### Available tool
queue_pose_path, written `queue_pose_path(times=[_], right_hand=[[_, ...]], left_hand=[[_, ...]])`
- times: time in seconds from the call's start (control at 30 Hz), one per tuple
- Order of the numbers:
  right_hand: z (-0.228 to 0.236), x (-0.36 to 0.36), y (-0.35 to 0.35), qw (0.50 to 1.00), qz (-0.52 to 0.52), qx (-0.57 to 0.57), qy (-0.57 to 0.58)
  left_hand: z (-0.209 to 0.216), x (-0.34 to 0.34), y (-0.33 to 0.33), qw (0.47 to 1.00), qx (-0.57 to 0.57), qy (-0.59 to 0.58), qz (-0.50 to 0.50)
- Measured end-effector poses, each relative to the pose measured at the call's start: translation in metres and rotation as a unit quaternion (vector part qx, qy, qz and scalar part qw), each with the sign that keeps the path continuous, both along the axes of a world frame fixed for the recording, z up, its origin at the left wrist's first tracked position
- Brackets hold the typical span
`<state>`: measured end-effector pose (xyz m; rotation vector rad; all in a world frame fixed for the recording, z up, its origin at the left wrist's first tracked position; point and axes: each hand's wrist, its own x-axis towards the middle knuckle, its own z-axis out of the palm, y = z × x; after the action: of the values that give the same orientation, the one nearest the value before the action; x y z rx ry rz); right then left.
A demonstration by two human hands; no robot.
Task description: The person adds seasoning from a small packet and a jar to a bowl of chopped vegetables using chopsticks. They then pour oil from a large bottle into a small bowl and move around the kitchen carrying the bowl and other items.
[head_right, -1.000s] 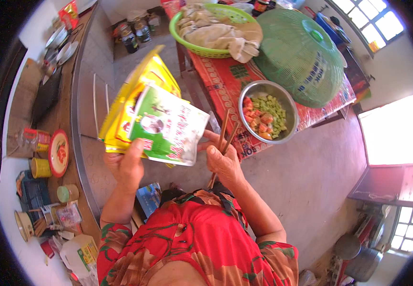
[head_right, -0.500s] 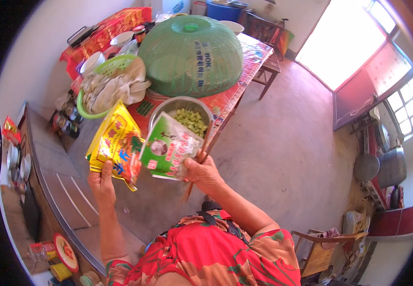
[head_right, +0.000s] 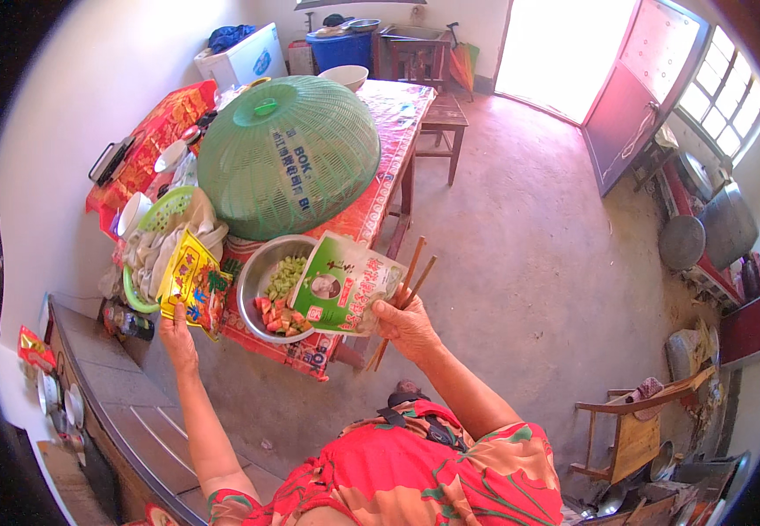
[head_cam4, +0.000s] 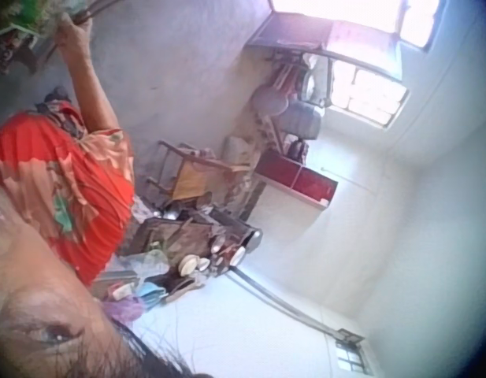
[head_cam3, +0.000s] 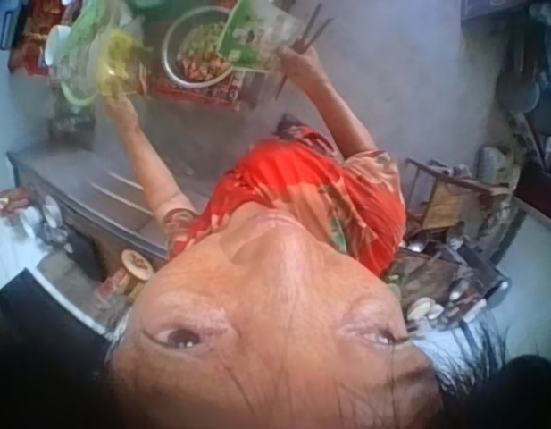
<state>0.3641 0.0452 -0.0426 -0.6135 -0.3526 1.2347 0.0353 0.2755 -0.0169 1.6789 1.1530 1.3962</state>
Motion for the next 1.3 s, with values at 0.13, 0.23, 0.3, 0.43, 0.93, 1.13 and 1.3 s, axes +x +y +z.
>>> queue_pose_path(times=[0.13, 0.23, 0.3, 0.43, 0.93, 1.13, 1.3], right_hand=[[-0.001, 0.01, 0.003, 1.0, 0.026, 0.001, 0.017], [0.01, 0.008, 0.009, 0.999, 0.038, 0.024, 0.03], [0.003, 0.016, 0.013, 0.998, 0.06, 0.018, 0.014], [-0.005, 0.02, 0.023, 0.998, 0.06, 0.007, 0.003], [-0.008, 0.023, 0.062, 0.989, 0.014, -0.074, -0.13], [0.005, 0.0, 0.069, 0.985, -0.01, -0.094, -0.145], [0.008, 0.0, 0.064, 0.972, -0.077, -0.081, -0.209]], left_hand=[[-0.022, 0.005, 0.024, 0.997, -0.035, -0.066, -0.005], [-0.037, 0.002, 0.037, 0.984, -0.064, -0.165, -0.01], [-0.043, 0.005, 0.041, 0.978, -0.06, -0.199, 0.004], [-0.051, 0.005, 0.057, 0.962, -0.086, -0.256, 0.027], [-0.039, 0.019, 0.008, 0.968, -0.085, -0.221, 0.089], [-0.053, 0.013, -0.004, 0.96, -0.06, -0.227, 0.152], [-0.065, 0.014, -0.033, 0.955, 0.012, -0.129, 0.265]])
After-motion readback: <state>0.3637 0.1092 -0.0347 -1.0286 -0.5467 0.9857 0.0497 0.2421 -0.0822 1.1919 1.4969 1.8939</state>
